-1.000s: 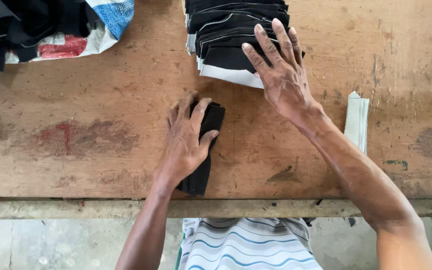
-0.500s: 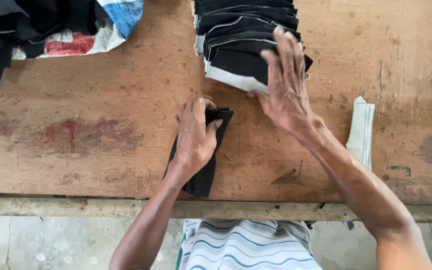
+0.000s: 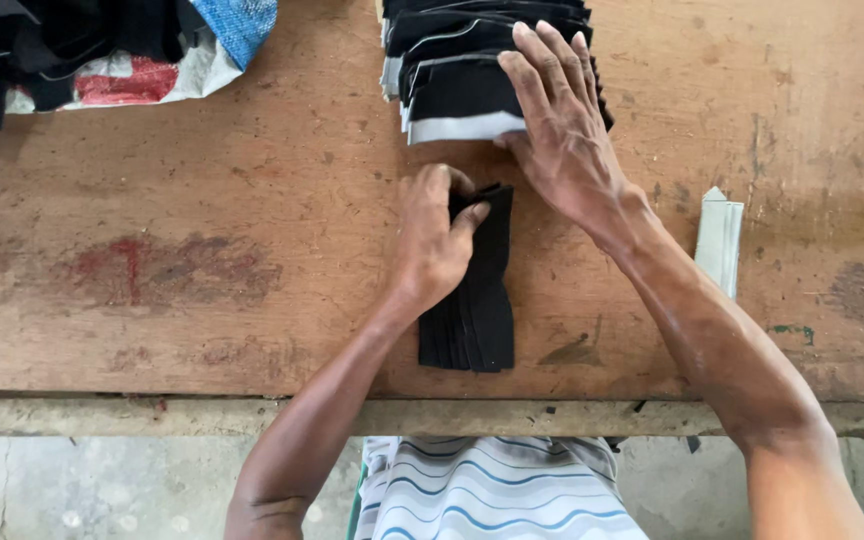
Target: The person repeatedly picks a black rubber piece and a white rubber piece, aligns them edge-to-edge, and places the combined pair into a growing stack. The person handles the pieces by hand and maintains a steady rhythm throughout the clip.
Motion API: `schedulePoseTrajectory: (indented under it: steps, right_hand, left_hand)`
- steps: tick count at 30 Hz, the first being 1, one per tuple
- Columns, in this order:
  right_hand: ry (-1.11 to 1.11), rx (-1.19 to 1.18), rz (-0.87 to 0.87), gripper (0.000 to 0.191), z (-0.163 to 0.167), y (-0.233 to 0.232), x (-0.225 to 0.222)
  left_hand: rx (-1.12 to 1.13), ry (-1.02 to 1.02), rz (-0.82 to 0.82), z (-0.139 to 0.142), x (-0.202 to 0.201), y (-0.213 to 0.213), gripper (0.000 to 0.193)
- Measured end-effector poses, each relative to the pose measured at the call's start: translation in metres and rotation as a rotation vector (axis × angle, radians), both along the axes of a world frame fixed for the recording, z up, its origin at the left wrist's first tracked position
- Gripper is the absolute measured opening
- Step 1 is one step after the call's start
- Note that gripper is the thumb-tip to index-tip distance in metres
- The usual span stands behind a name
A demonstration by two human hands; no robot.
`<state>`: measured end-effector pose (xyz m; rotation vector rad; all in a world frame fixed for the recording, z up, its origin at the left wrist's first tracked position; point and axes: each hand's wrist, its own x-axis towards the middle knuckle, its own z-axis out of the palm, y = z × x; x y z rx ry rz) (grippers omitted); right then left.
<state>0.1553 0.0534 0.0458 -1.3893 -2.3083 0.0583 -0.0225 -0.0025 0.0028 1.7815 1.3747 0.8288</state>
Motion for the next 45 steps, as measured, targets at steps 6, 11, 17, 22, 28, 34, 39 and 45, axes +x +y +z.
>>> schedulePoseTrajectory:
  steps: [6, 11, 17, 22, 28, 34, 39, 45]
  right_hand:
    - [0.064, 0.038, -0.05, 0.054, 0.019, -0.032, 0.033]
    - [0.153, -0.138, -0.276, 0.03, 0.024, -0.083, 0.094]
    - [0.005, -0.251, -0.37, 0.023, 0.022, -0.125, 0.15]
    - [0.003, -0.472, -0.523, 0.053, 0.004, -0.141, 0.155]
    - [0.22, -0.48, -0.52, 0.044, -0.005, -0.146, 0.132]
    - [0.29, -0.32, -0.45, 0.03, -0.024, -0.146, 0.135]
    - [1.035, -0.298, -0.446, 0.019, -0.047, -0.142, 0.145]
    - [1.085, -0.196, -0.274, 0.019, -0.044, -0.153, 0.138]
  left_hand:
    - [-0.028, 0.048, -0.12, 0.007, 0.0, -0.003, 0.029]
    - [0.075, 0.078, -0.115, 0.003, -0.004, -0.008, 0.035]
    - [0.281, 0.27, -0.096, -0.011, 0.004, 0.02, 0.045]
    - [0.486, 0.615, -0.213, -0.012, 0.021, 0.057, 0.082]
    - [0.336, 0.642, -0.21, -0.006, 0.025, 0.057, 0.08]
    - [0.66, 0.57, -0.053, 0.003, 0.036, 0.045, 0.053]
    - [-0.026, -0.131, -0.448, 0.015, 0.091, 0.001, 0.032]
    - [-0.735, -0.225, -0.474, 0.013, 0.15, 0.022, 0.032]
